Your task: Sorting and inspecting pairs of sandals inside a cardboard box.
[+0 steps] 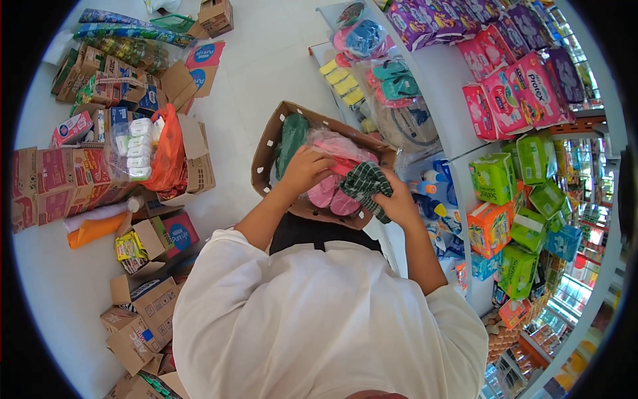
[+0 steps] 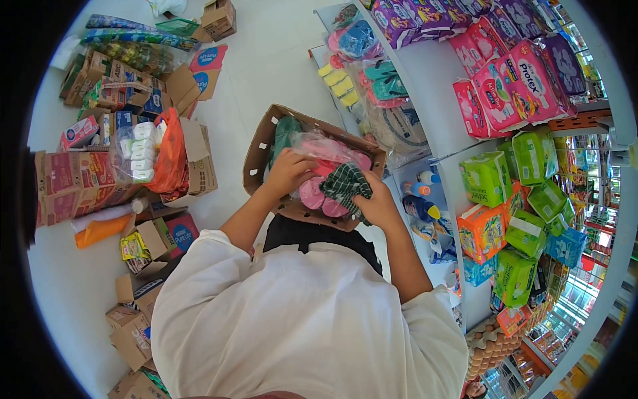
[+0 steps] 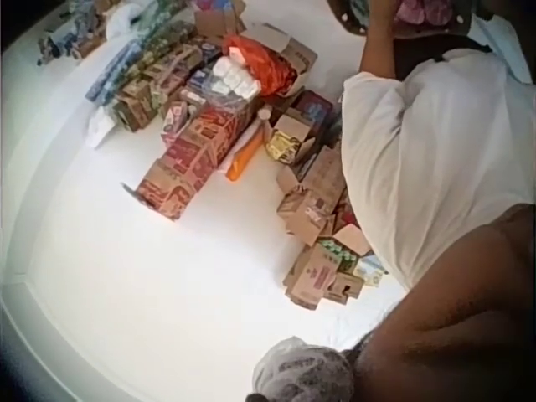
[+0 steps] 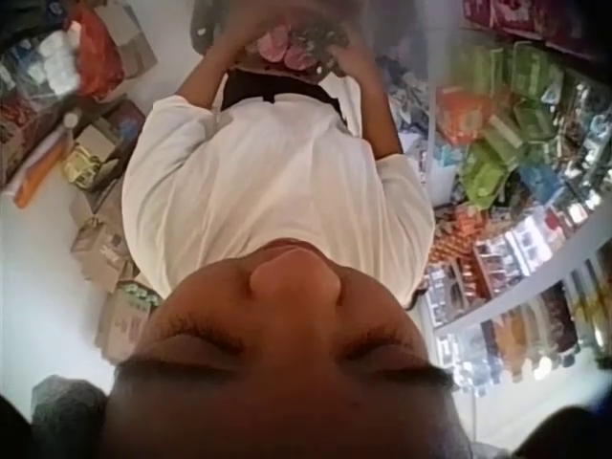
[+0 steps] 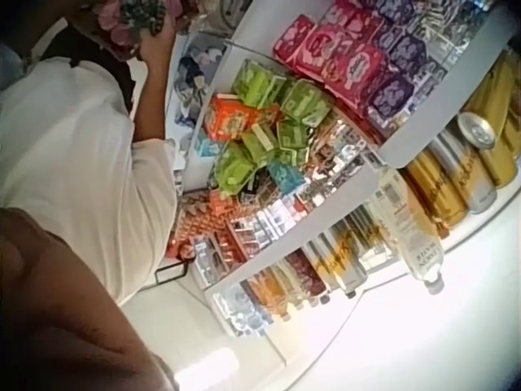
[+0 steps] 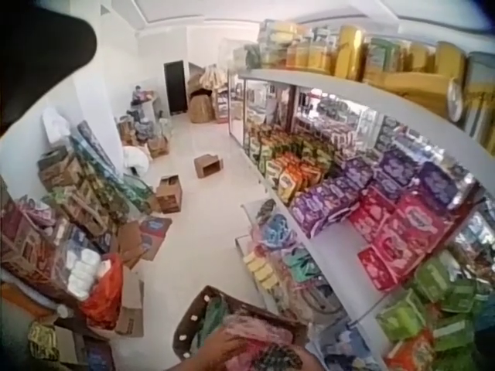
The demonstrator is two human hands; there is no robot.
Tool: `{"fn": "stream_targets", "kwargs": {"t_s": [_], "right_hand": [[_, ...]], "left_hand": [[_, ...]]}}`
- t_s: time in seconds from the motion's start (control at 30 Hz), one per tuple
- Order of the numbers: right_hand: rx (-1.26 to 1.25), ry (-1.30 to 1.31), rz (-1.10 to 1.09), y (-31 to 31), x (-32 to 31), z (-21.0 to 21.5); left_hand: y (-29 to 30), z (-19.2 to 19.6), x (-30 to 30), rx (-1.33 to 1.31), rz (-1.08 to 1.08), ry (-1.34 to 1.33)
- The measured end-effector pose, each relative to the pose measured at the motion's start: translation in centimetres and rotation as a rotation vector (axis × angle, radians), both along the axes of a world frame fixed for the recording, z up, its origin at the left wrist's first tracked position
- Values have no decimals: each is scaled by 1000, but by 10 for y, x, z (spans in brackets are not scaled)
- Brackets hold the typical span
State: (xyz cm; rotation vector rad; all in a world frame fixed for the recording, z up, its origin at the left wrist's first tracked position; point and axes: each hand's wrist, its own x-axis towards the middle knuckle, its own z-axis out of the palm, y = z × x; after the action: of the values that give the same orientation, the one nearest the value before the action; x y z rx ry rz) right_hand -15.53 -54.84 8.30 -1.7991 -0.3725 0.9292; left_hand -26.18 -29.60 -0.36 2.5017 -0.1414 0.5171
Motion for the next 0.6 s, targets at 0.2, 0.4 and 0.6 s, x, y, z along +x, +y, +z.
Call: {"fn": "stream_targets", "kwargs": {"t_s": [0.2, 0.4, 0.6], "right_hand": [[99, -249, 181, 2, 8, 42], [116, -72, 242, -7, 25, 91], [264, -37, 52, 1, 11, 108]], "left_hand": [[4, 47, -16, -30, 4, -232], [0, 108, -26, 3, 44, -188], [3, 124, -36, 22, 180, -94]]}}
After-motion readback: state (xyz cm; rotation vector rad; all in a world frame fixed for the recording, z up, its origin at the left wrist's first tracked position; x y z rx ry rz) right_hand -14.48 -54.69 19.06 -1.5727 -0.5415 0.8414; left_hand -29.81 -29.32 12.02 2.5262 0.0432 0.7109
